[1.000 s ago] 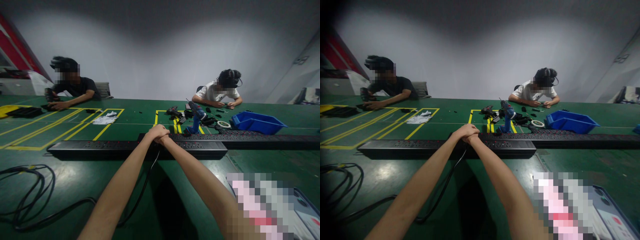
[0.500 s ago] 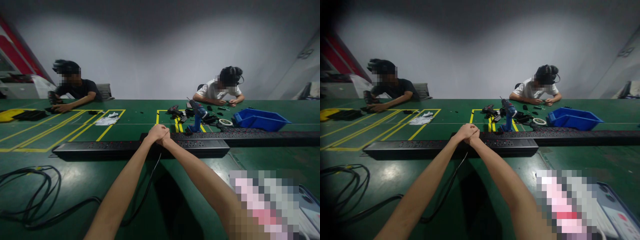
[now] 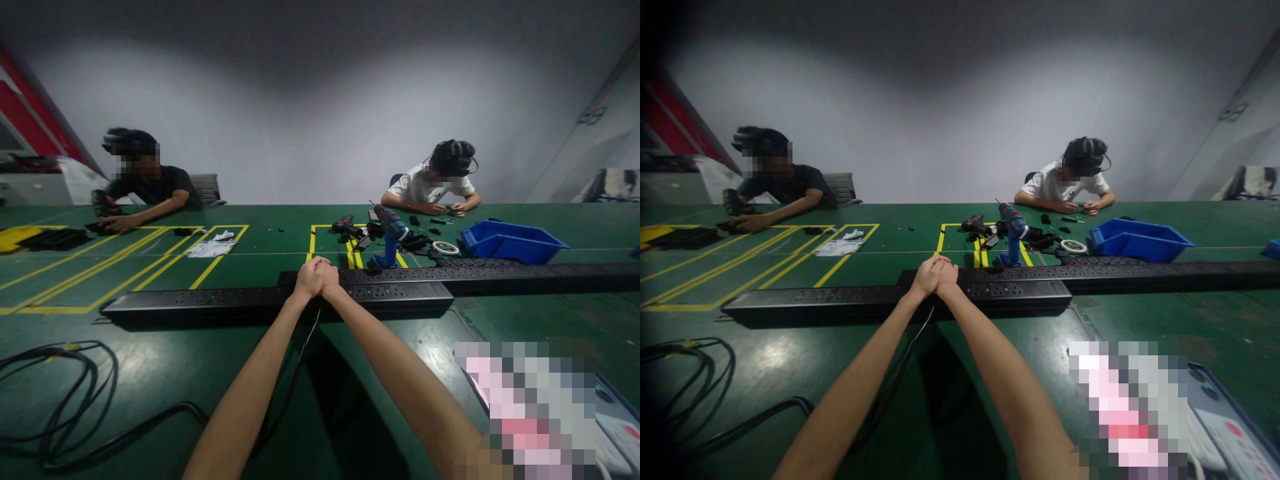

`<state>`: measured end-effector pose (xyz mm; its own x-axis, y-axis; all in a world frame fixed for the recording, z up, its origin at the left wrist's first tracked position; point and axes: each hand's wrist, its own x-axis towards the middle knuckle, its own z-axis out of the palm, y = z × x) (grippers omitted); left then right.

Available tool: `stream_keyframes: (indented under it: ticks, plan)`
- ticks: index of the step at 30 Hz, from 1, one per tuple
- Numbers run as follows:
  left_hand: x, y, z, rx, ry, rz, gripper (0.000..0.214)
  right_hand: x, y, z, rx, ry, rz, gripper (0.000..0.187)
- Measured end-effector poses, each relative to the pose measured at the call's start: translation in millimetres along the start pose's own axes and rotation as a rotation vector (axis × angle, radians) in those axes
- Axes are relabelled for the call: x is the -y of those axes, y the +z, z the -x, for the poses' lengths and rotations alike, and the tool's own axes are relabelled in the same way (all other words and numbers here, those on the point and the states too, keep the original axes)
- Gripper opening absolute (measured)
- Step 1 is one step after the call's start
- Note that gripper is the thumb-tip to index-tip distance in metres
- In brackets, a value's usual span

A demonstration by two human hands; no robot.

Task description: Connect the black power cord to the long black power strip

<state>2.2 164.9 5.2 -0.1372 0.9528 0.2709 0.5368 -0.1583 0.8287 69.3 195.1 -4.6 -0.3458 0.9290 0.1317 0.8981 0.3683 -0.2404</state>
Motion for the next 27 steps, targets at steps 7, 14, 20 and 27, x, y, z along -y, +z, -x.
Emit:
stream_keyframes:
  ticks: [7, 14, 20, 27]
  plan:
    - [2.5, 9.0, 5.2, -0.041, 0.0, 0.155, 0.033, -5.5, 7.6, -0.4, -0.033, 0.023, -0.05, 0.029]
    - [10.6, 12.1, -0.2, -0.03, 0.027, 0.245, 0.03, -8.3, 12.8, -2.5, -0.052, 0.026, -0.069, 0.028]
    - [11.1, 13.6, 2.2, -0.043, 0.044, 0.243, 0.031, -7.6, 11.8, -1.0, -0.064, 0.013, -0.083, 0.029]
    - [1.1, 4.0, 16.9, -0.057, 0.121, -0.161, 0.038, -7.4, 7.6, 3.6, -0.063, 0.002, -0.101, 0.029]
